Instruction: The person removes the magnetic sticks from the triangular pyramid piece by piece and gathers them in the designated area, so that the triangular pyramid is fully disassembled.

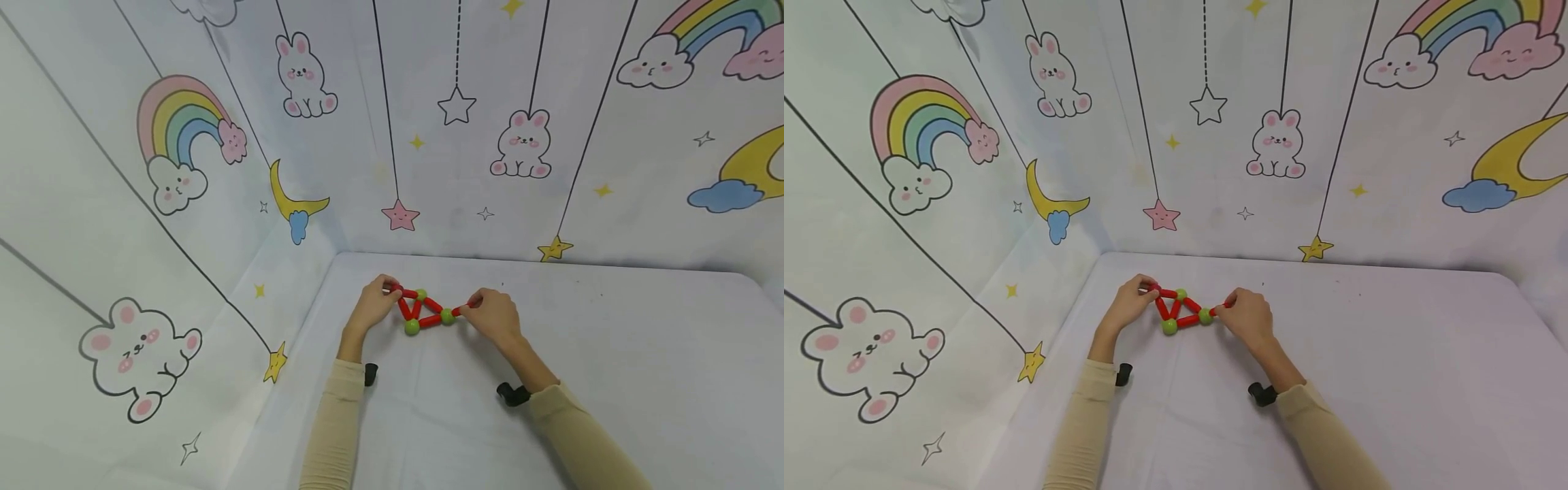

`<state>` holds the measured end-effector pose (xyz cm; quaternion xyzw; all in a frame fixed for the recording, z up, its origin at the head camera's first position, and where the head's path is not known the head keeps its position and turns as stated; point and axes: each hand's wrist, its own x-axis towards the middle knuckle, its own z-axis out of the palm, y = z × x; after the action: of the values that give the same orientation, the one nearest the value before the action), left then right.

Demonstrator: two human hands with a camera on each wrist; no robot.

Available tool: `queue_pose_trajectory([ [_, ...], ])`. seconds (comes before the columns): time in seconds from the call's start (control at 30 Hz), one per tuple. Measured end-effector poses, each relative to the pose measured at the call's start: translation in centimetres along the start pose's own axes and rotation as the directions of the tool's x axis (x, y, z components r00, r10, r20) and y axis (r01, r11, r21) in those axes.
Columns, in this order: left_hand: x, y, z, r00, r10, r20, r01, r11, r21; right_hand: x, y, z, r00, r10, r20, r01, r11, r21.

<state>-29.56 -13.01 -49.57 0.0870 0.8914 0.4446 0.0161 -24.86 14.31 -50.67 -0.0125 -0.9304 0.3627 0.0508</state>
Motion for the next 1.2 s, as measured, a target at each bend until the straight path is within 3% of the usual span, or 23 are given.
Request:
queue_pose_trajectory([
  [0.33,0.1,-0.6,-0.1,0.998,-0.048,0.027,0.047,0.998,0.041,0.2,1.5,-0.9,0.998,0.053,0.04,-0.051,0.998,-0.047],
  [0.6,0.0,-0.9,0.2,0.997,-0.08,0.018,0.077,0.988,0.134,0.6,2.4,-1.8,0.995,0.074,0.071,-0.07,0.996,-0.053],
  [1.2,0.3,-1.1,1.9,0.998,-0.064,-0.02,0.067,0.98,0.189,0.8,4.2,-2.7,0.981,0.121,0.154,-0.106,0.989,-0.102],
])
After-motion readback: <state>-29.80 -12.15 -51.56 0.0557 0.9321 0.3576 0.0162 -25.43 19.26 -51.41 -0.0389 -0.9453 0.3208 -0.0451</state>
